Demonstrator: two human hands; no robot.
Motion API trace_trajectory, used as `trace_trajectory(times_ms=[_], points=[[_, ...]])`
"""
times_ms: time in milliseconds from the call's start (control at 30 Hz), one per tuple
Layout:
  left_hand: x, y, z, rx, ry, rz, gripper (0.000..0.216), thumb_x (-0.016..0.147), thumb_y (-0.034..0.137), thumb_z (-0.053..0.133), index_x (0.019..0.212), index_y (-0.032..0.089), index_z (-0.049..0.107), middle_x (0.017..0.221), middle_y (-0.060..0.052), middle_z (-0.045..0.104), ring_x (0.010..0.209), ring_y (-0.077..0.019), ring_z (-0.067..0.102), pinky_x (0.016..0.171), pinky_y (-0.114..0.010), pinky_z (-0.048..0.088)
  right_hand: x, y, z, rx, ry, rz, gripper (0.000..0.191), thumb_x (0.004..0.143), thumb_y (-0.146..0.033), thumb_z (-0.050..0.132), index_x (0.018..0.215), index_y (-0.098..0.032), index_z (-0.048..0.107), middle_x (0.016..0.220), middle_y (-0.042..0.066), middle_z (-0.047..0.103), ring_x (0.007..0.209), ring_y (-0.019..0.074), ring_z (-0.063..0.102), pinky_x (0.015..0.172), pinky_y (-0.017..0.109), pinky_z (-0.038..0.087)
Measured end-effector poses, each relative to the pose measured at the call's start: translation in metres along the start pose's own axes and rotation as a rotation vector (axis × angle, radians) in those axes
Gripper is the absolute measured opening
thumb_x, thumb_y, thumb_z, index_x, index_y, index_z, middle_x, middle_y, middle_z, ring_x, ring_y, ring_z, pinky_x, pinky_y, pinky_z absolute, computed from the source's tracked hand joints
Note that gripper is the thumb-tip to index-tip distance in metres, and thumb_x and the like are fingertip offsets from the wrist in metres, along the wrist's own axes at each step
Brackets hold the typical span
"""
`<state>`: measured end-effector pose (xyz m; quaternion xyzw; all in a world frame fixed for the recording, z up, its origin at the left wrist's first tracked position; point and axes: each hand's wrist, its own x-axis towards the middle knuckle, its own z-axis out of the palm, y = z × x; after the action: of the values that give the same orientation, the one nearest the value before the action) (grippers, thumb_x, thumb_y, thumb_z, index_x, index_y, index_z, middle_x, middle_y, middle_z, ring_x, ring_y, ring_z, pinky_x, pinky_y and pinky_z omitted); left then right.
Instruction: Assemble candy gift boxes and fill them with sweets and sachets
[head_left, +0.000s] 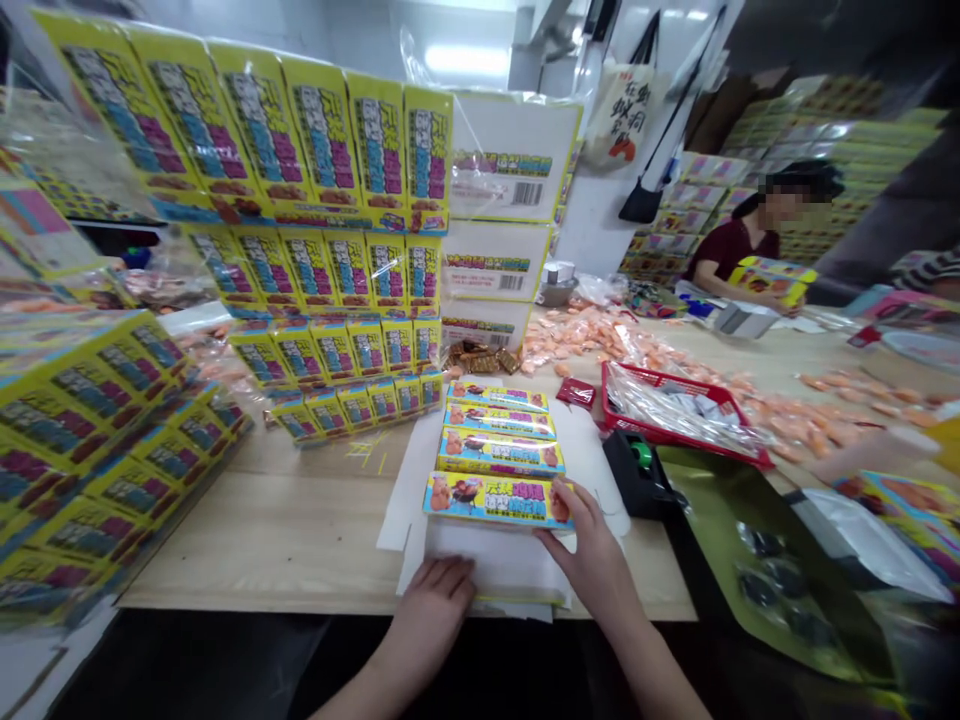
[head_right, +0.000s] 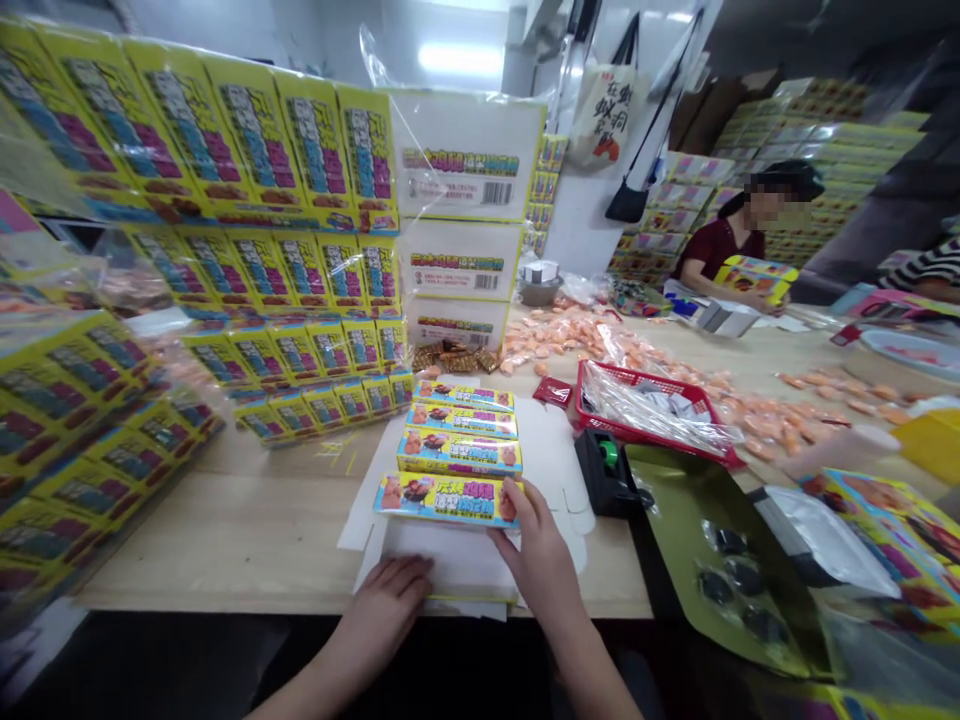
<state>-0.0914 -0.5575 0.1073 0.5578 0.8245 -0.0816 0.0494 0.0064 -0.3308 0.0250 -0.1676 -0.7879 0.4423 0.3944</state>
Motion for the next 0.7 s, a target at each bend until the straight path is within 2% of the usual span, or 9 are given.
trace_trajectory(times_ms=[133,200,267,300,367,433,467,567,700], points=[[-0.008,-0.016,-0.001,0.077,0.019,0.091,0.022,0.093,0.012,0.050,0.107,0.019,0.066,0.130,-0.008,0.064,0.120,-0.0262,0.060,0.100,-0.042,0.048,0.004,0.001,-0.003,-0.155,0.055,-0.020,0.060,0.089,-0.043,0.056,0.142,-0.024,0.038,0.131,0.016,0.052,0.116,0.0318,0.057,0.093,0.050,0.052],[-0.013,-0.019,0.000,0.087,0.054,0.112,0.019,0.094,0.014,0.051,0.106,0.019,0.065,0.128,-0.007,0.065,0.118,-0.0245,0.061,0.099,-0.040,0.048,-0.002,-0.013,-0.005,-0.285,0.172,-0.078,0.060,0.087,-0.044,0.060,0.139,-0.020,0.042,0.134,0.019,0.050,0.122,0.0365,0.051,0.095,0.056,0.048],[-0.014,-0.020,0.004,0.083,0.099,0.113,0.017,0.094,0.015,0.053,0.105,0.018,0.065,0.126,-0.006,0.066,0.118,-0.0234,0.061,0.099,-0.039,0.048,-0.012,-0.037,-0.004,-0.319,0.246,-0.207,0.049,0.086,-0.036,0.063,0.131,-0.018,0.051,0.129,0.018,0.056,0.121,0.0351,0.053,0.096,0.053,0.049],[-0.014,-0.020,0.006,0.080,0.123,0.112,0.017,0.094,0.016,0.054,0.106,0.018,0.065,0.125,-0.006,0.067,0.118,-0.0231,0.061,0.099,-0.039,0.048,-0.017,-0.051,-0.001,-0.281,0.189,-0.269,0.037,0.087,-0.030,0.061,0.123,-0.019,0.057,0.119,0.016,0.062,0.113,0.0312,0.058,0.091,0.048,0.052],[-0.014,-0.019,0.009,0.081,0.166,0.112,0.019,0.094,0.018,0.055,0.110,0.017,0.064,0.123,-0.006,0.068,0.116,-0.0229,0.062,0.097,-0.039,0.049,-0.023,-0.075,0.010,-0.162,-0.127,-0.318,0.016,0.090,-0.020,0.054,0.102,-0.022,0.064,0.093,0.008,0.069,0.088,0.0227,0.066,0.077,0.036,0.056],[-0.014,-0.020,0.012,0.089,0.201,0.131,0.020,0.094,0.019,0.054,0.112,0.017,0.064,0.119,-0.007,0.070,0.114,-0.0227,0.063,0.095,-0.038,0.050,-0.018,-0.087,0.028,-0.107,-0.466,-0.206,0.020,0.090,-0.015,0.049,0.096,-0.021,0.066,0.087,0.007,0.070,0.081,0.0220,0.067,0.073,0.034,0.056],[-0.014,-0.020,0.012,0.094,0.215,0.146,0.019,0.094,0.019,0.054,0.111,0.017,0.064,0.117,-0.007,0.070,0.113,-0.0226,0.063,0.095,-0.038,0.050,-0.012,-0.088,0.038,-0.105,-0.562,-0.118,0.024,0.089,-0.013,0.047,0.099,-0.020,0.067,0.093,0.008,0.071,0.087,0.0235,0.068,0.078,0.036,0.056],[-0.015,-0.025,0.011,0.101,0.229,0.192,0.012,0.094,0.020,0.056,0.100,0.018,0.066,0.121,-0.006,0.069,0.115,-0.0224,0.062,0.094,-0.037,0.049,0.013,-0.078,0.064,-0.094,-0.578,0.041,0.036,0.089,-0.011,0.041,0.116,-0.016,0.064,0.114,0.012,0.068,0.107,0.0254,0.064,0.095,0.039,0.050],[-0.014,-0.034,0.005,0.117,0.232,0.236,0.008,0.093,0.020,0.057,0.094,0.017,0.064,0.121,-0.006,0.069,0.114,-0.0226,0.062,0.091,-0.036,0.051,0.028,-0.072,0.079,-0.081,-0.541,0.088,0.043,0.086,-0.015,0.049,0.127,-0.009,0.056,0.123,0.018,0.062,0.118,0.0308,0.057,0.101,0.044,0.046]])
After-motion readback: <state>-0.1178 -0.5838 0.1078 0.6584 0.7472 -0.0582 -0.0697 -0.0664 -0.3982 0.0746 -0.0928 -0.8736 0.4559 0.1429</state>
